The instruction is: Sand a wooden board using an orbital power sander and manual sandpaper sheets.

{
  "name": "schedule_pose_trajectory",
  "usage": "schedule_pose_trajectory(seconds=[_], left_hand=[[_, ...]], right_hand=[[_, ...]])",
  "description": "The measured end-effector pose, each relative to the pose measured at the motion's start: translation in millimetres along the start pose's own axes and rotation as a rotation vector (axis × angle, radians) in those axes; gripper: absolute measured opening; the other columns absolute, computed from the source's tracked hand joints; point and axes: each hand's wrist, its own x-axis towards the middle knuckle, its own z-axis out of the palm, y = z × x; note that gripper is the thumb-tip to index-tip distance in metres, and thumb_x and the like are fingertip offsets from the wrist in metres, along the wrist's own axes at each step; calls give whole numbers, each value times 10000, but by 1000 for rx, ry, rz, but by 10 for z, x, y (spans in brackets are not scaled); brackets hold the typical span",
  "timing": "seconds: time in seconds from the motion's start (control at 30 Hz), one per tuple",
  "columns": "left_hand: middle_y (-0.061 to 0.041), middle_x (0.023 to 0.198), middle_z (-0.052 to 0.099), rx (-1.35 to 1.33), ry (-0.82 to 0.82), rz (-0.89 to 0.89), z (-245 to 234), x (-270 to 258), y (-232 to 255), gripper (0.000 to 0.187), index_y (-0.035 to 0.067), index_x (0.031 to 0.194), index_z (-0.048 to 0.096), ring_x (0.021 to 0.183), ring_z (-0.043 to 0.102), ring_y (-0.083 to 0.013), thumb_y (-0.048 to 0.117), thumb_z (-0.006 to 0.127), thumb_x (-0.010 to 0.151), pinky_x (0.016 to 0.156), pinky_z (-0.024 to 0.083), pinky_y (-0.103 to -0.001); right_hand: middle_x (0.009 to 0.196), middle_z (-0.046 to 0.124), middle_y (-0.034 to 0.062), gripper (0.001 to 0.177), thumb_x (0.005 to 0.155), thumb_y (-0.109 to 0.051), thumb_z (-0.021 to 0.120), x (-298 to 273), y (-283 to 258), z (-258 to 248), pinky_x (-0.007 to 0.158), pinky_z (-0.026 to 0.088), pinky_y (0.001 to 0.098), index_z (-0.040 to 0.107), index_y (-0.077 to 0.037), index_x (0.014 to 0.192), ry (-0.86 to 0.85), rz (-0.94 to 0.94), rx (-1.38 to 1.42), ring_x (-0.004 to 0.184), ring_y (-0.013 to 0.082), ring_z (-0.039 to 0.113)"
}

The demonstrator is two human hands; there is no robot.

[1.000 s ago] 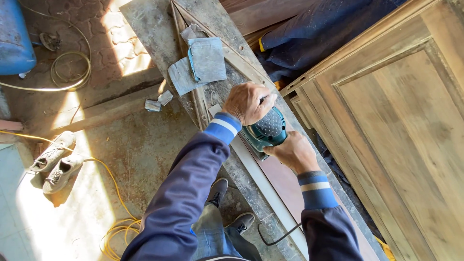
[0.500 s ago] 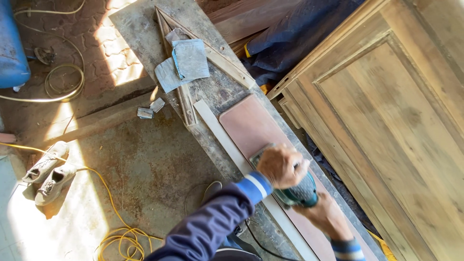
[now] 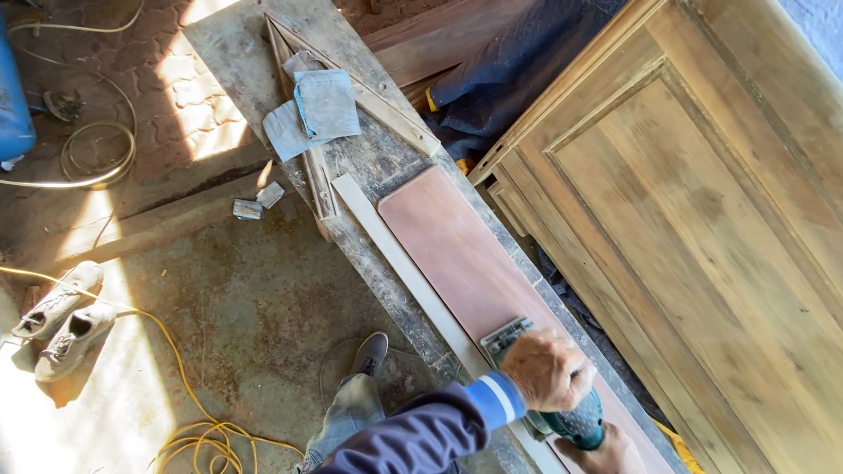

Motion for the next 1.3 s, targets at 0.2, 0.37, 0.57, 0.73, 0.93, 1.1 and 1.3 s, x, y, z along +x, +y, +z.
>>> schedule_pose_trajectory(seconds=[0.2, 0.37, 0.57, 0.73, 0.93, 1.1, 1.3], left_hand=[[-65, 629, 619, 84, 34, 69, -514, 173, -693, 391, 147, 698, 614, 513, 508, -162, 302, 474, 1029, 549, 479, -373], [-64, 590, 631, 117, 7, -24, -1190, 340, -1273, 433, 143, 666, 633, 502, 519, -185, 346, 486, 1020, 479, 466, -383], [-104, 644, 673, 147, 126, -54, -2053, 517, -1764, 453, 122, 658, 665, 564, 621, -218, 381, 522, 1002, 546, 518, -399], [-138, 743, 722, 195, 160, -71, -2558, 678, -2122, 437, 97, 696, 692, 645, 689, -256, 385, 565, 998, 623, 551, -414], [-109, 771, 731, 247, 282, 1, -2863, 702, -2242, 381, 119, 754, 722, 735, 692, -291, 354, 553, 1002, 684, 556, -445], [-30, 579, 609, 218, 202, -35, -2512, 561, -2348, 410, 139, 712, 694, 481, 484, -164, 356, 523, 1016, 493, 445, -375], [1, 493, 508, 199, 158, -86, -1911, 367, -1830, 475, 175, 576, 569, 441, 384, -131, 369, 520, 1006, 431, 353, -351]], right_hand=[[780, 826, 132, 398, 703, -438, 833, -453, -1944, -418, 757, 637, 383, 794, -105, 916, -26, 1, -54, 716, 243, 795], [743, 798, 108, 372, 692, -385, 798, -174, -2751, -372, 678, 641, 385, 752, -106, 933, 29, -153, -56, 637, 241, 765], [736, 765, 176, 437, 666, -404, 841, 57, -3786, -408, 689, 598, 421, 789, -36, 897, 123, -256, -128, 658, 291, 758], [757, 749, 203, 481, 648, -425, 855, 295, -4381, -411, 705, 584, 452, 780, -31, 913, 152, -314, -132, 701, 323, 752], [763, 753, 184, 481, 670, -421, 855, 351, -4742, -432, 712, 578, 449, 777, -31, 940, 168, -320, -204, 694, 316, 741], [739, 770, 151, 428, 676, -410, 822, 365, -4412, -382, 652, 609, 418, 772, -60, 919, 56, -315, -200, 625, 269, 739], [753, 800, 105, 368, 723, -356, 804, 122, -3627, -361, 661, 640, 382, 744, -103, 984, -21, -286, -120, 619, 209, 754]])
